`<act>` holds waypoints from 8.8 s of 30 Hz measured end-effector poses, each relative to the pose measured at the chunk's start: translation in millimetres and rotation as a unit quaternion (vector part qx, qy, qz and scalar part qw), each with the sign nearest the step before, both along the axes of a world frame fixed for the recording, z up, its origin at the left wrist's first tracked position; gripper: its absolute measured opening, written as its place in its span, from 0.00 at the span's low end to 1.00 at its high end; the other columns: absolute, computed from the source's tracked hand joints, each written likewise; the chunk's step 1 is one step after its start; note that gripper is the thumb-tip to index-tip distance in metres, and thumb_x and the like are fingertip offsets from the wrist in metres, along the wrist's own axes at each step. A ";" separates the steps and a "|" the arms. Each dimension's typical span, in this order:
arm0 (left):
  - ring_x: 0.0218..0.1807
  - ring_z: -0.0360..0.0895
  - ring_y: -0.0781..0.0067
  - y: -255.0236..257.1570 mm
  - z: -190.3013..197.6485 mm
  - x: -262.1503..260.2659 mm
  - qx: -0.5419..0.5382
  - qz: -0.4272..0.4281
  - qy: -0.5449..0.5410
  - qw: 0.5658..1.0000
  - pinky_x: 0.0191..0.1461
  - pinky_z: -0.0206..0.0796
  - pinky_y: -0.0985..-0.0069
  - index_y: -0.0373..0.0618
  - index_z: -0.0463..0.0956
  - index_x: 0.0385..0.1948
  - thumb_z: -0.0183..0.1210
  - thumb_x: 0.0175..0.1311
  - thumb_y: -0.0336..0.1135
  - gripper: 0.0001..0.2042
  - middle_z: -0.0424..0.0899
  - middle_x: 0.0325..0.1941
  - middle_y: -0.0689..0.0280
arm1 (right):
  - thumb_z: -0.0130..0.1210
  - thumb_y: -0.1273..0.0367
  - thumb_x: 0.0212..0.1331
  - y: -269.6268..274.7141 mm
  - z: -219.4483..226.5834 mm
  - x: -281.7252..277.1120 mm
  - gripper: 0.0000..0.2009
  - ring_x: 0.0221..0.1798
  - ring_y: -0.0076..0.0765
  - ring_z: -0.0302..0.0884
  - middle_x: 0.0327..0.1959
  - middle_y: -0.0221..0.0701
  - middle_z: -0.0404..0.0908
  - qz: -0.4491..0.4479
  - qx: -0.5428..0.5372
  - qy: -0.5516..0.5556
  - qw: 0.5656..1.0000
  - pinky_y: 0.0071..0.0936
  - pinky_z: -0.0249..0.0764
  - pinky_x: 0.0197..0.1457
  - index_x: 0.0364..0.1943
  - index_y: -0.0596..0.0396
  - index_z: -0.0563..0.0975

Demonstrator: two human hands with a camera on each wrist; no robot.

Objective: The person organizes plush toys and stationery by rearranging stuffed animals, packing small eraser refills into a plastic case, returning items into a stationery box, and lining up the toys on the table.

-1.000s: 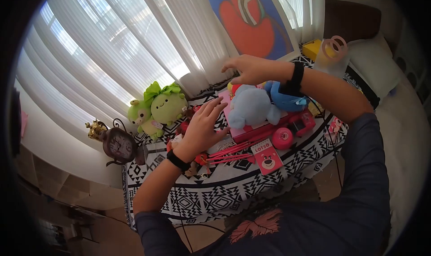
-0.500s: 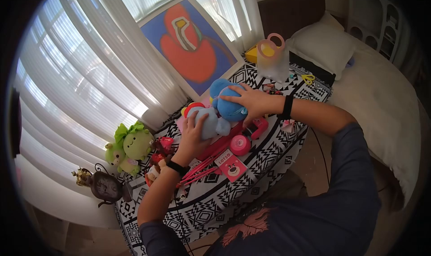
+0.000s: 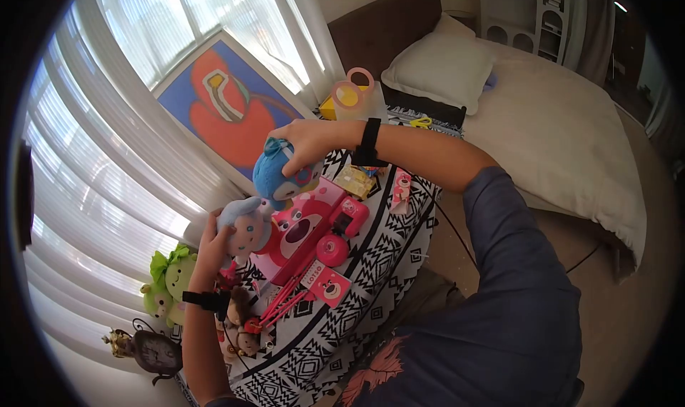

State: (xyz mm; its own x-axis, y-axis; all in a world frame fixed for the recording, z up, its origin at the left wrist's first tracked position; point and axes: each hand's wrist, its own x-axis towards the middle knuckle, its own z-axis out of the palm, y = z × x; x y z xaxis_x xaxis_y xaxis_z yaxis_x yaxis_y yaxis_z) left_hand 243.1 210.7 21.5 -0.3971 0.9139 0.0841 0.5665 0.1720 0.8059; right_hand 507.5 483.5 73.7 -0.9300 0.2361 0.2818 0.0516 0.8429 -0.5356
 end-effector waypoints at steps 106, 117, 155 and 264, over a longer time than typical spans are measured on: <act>0.18 0.56 0.85 -120.2 -177.1 44.3 0.163 0.207 -0.550 0.792 0.22 0.44 0.80 0.47 0.74 0.30 0.56 0.82 0.44 0.16 0.64 0.20 0.77 | 0.70 0.65 0.61 -35.0 -69.2 -226.1 0.45 0.88 0.55 0.50 0.85 0.44 0.59 0.125 0.121 0.111 0.978 0.49 0.52 0.89 0.82 0.53 0.60; 0.20 0.60 0.88 -107.9 -176.1 56.7 0.131 0.187 -0.413 0.882 0.25 0.48 0.82 0.39 0.84 0.35 0.59 0.81 0.41 0.15 0.69 0.19 0.77 | 0.69 0.65 0.65 -40.8 -98.8 -28.1 0.27 0.78 0.53 0.69 0.76 0.44 0.73 0.094 0.029 -0.033 0.995 0.43 0.65 0.81 0.68 0.58 0.77; 0.76 0.69 0.38 -203.6 -153.2 33.2 -0.162 0.410 0.199 0.875 0.81 0.47 0.44 0.51 0.76 0.72 0.67 0.63 0.62 0.37 0.66 0.78 0.41 | 0.69 0.65 0.65 -175.9 -111.0 -36.1 0.23 0.70 0.53 0.77 0.67 0.46 0.80 0.265 -0.086 -0.018 0.960 0.43 0.74 0.73 0.64 0.56 0.80; 0.73 0.76 0.55 -253.0 -127.9 76.3 0.344 0.343 -0.421 0.766 0.78 0.68 0.52 0.42 0.63 0.75 0.39 0.78 0.40 0.27 0.76 0.73 0.54 | 0.64 0.80 0.51 -255.8 -113.8 -184.3 0.27 0.67 0.54 0.75 0.70 0.41 0.72 0.297 0.029 0.112 0.948 0.48 0.74 0.67 0.60 0.49 0.81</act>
State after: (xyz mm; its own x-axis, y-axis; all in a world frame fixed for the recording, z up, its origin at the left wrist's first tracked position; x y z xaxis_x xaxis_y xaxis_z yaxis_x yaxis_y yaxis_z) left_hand 319.4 -42.3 -106.4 -0.9428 0.3190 -0.0972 -0.2364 -0.4336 0.8696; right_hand 323.2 227.8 -40.2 -0.8094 -0.3324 0.4841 -0.5508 0.7155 -0.4297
